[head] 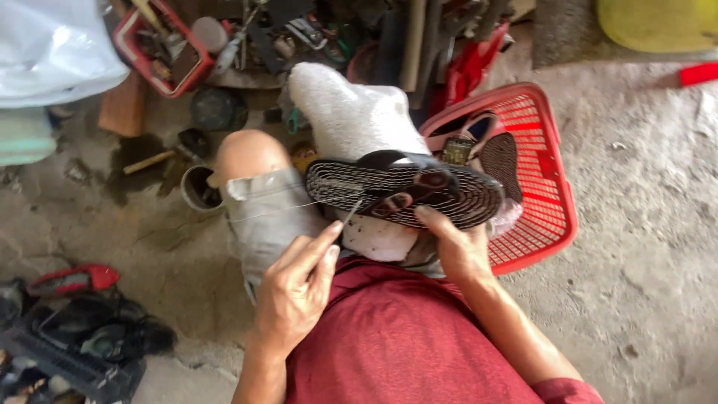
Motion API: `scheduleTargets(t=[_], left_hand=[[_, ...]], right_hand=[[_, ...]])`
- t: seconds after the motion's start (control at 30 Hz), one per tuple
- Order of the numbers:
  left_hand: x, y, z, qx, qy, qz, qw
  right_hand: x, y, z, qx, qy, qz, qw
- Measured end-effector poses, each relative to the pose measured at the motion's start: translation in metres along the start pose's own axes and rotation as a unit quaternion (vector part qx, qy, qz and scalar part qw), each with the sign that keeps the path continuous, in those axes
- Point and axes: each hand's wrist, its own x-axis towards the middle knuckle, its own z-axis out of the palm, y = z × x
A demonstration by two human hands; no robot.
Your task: The person sits on the floor and sews a black sandal using a needle and thread. They repeatedly pull the thread through the sole and upper, adjusting the sandal's position on their lap. A red basket containing other sandals is visible nearby.
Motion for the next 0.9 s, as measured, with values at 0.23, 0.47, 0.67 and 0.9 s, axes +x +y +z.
scheduleTargets(t=[0.23,0.47,0.67,0.9], left_hand=[[-0.008,-0.009,0.014,0.057,-0.014,0.005,0.998],[0.0,-0.008,0.026,0.084,0.009,-0.031,0.996],[0.005,-0.008,0.027,0.103,0.005,-0.028,0.994],[0.009,-0.001,0.022,0.106,-0.003,-0.027,0.994]], right_hand=[[0.009,0.027,-0.025,-0.177,-0.014,0.016,0.984],[-0.008,-0.008,0.006,0.135,-0.002,-0.06,0.989],[0.0,-0.004,0.004,0.151,-0.002,-0.06,0.987],[-0.001,-0.015,0.01,0.119,-0.02,-0.079,0.989]])
